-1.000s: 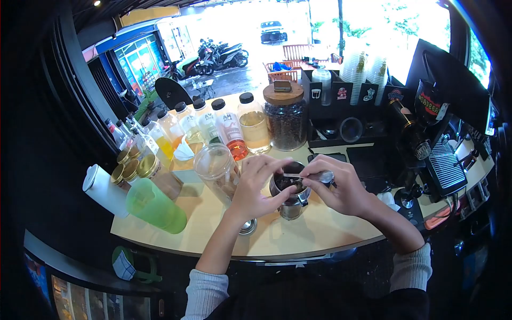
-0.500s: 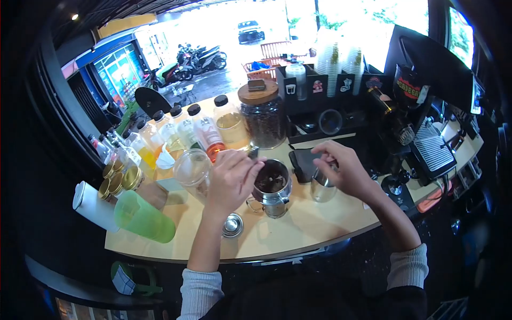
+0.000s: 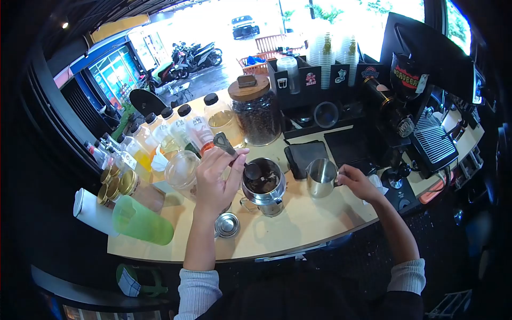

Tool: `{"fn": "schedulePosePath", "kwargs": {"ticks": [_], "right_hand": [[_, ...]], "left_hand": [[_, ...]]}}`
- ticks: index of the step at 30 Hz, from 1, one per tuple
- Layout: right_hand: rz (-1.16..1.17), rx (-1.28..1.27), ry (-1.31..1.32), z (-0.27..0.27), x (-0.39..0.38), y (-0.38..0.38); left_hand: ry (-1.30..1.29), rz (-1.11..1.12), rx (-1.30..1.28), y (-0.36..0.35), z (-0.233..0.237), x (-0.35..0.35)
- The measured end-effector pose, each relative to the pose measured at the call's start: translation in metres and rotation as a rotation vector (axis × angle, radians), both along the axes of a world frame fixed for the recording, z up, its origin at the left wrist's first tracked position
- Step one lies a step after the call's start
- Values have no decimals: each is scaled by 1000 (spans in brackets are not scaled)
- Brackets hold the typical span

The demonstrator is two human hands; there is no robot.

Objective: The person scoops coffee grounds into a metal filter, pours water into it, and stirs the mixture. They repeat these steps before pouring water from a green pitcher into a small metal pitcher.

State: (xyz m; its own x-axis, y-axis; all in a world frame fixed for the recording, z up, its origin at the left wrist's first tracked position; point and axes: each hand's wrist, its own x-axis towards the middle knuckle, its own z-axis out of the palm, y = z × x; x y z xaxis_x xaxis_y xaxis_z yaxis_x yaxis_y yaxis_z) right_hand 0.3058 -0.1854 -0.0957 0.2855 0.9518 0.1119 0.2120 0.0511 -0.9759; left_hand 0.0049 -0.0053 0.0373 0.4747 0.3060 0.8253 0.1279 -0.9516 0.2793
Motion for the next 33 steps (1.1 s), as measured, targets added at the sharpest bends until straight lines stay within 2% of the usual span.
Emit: {"fn": "schedulePosePath", "kwargs": {"ticks": [4, 11, 15, 16, 19, 22, 33], "right_hand": [[14, 45, 0, 19, 4, 5], [86, 211, -71, 115, -20, 28], [88, 175, -402, 166, -40, 41], [96, 176, -404, 172, -44, 46], [177, 231, -436, 186, -53, 61], [154, 245, -672, 201, -64, 68], [219, 308, -843, 219, -95, 85]], "left_hand": [[-37, 30, -29, 0, 0, -3], [-99, 53, -30, -6, 7, -7], [-132, 63, -36, -4, 6, -9], [-155, 47, -29, -3, 5, -8], [-189, 40, -38, -5, 5, -9], [-170, 63, -32, -7, 4, -10], [-209, 72, -41, -3, -4, -5]]}}
